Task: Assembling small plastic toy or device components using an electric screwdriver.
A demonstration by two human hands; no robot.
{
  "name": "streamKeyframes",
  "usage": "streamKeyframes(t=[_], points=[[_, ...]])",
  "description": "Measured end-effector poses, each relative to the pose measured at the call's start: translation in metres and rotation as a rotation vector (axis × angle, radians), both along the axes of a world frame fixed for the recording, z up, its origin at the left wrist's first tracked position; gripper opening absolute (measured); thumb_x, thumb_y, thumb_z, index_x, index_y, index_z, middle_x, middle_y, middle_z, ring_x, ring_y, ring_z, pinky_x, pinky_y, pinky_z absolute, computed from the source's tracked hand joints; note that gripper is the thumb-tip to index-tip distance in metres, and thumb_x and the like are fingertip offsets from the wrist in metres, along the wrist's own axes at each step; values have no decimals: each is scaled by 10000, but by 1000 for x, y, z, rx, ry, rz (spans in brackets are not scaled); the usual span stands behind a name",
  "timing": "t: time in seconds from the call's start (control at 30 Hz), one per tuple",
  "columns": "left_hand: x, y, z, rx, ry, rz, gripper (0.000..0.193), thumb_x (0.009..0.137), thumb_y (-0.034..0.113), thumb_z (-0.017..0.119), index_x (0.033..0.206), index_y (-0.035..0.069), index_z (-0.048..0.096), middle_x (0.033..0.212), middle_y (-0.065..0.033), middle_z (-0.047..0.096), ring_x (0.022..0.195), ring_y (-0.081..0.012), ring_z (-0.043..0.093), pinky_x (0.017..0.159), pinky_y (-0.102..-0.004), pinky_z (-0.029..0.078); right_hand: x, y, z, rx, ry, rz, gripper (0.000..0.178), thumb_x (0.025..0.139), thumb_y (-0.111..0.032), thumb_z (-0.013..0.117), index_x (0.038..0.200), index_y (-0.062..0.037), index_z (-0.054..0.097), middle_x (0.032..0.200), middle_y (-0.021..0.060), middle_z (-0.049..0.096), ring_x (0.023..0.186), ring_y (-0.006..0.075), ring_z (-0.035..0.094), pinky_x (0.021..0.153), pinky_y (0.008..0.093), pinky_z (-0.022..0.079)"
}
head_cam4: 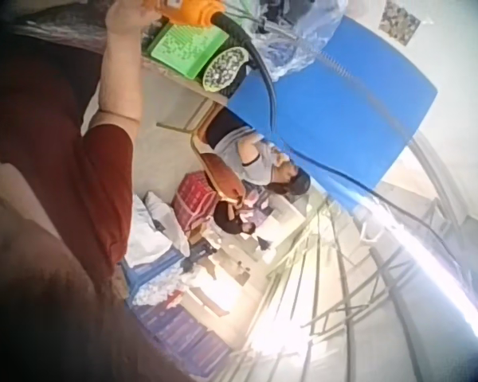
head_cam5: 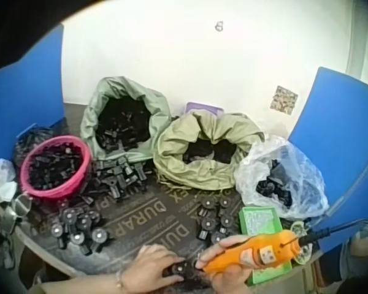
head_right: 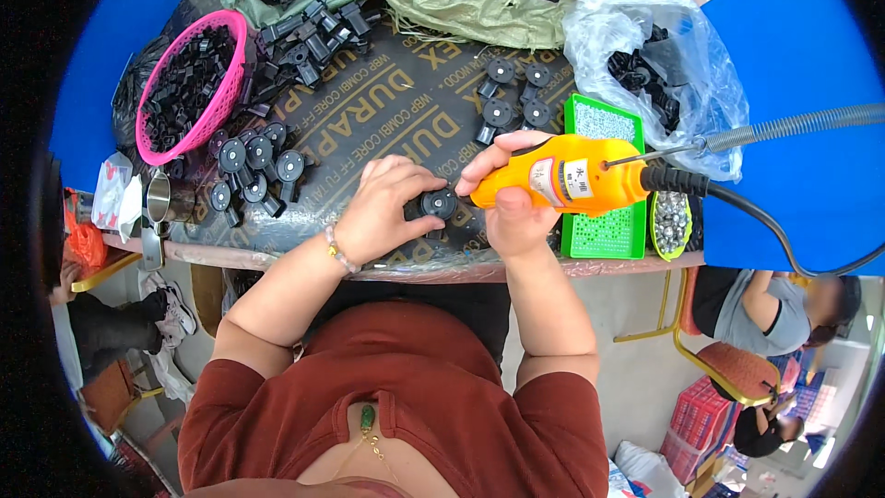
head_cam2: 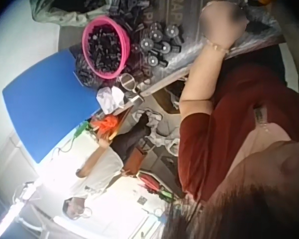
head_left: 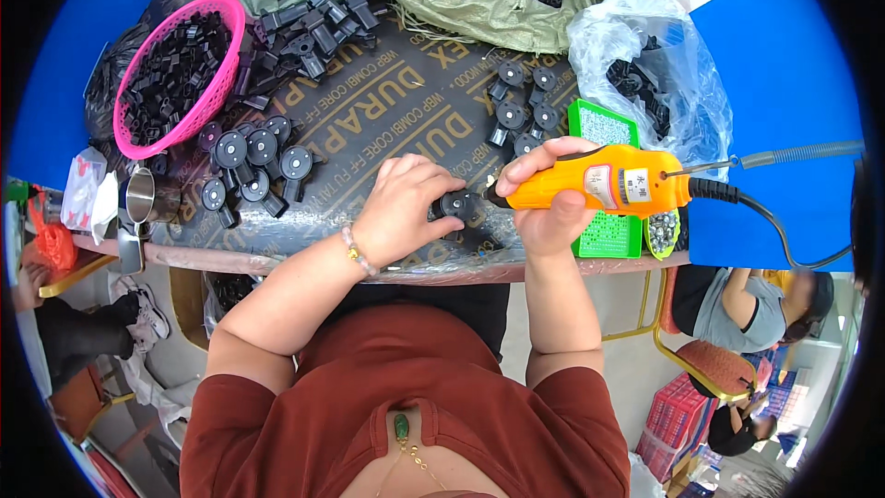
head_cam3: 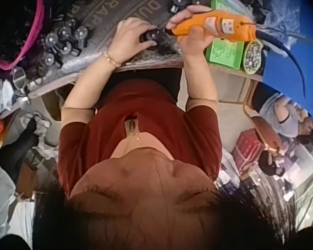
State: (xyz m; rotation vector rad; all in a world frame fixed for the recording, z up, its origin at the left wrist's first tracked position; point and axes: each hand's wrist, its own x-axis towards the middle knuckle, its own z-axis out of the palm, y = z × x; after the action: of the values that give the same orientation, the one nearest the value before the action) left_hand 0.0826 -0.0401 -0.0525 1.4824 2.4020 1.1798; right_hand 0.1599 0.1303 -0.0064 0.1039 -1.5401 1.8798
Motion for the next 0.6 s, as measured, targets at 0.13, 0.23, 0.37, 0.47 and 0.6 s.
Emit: streamKeyframes(t=[0.13, 0.23, 0.37, 0.47, 0.6], points=[[0, 1, -2, 11, -5, 0, 483, 698, 266, 827, 1129, 103, 684, 1076, -35, 641, 1095, -248, 539, 987, -398, 370, 0, -4, -3, 33, 4, 37, 638, 838, -580, 709, 1110, -55, 469, 755, 127, 630, 575, 211, 614, 543, 322, 551], [-1, 1, -1, 10, -6, -1, 466, 698, 280, 821, 1112, 109, 692, 1053, -27, 636, 1083, -238, 537, 973, -390, 372, -2, -10, -3, 7, 17, 62, 585, 833, -495, 759, 1086, -53, 470, 761, 124, 629, 609, 214, 630, 547, 326, 560], [-1, 1, -1, -1, -26, -3, 454, 696, 286, 823, 1093, 106, 698, 1030, -34, 635, 1070, -241, 539, 963, -389, 373, -4, -18, 3, -5, -28, 58, 565, 827, -428, 791, 1090, -31, 486, 777, 125, 636, 649, 217, 645, 569, 327, 571], [-2, 2, 2, -2, -21, -6, 453, 694, 288, 825, 1090, 106, 701, 1025, -36, 634, 1069, -243, 539, 959, -387, 371, -2, -15, 0, -27, -58, 21, 591, 825, -431, 792, 1124, -23, 488, 782, 132, 643, 637, 217, 641, 565, 324, 565], [0, 1, -1, 20, 20, 8, 451, 692, 286, 830, 1086, 107, 702, 1016, -37, 637, 1082, -248, 540, 965, -392, 367, 6, 12, 3, -93, 76, 52, 638, 839, -456, 766, 1201, -24, 466, 784, 118, 643, 635, 195, 630, 599, 302, 547]])
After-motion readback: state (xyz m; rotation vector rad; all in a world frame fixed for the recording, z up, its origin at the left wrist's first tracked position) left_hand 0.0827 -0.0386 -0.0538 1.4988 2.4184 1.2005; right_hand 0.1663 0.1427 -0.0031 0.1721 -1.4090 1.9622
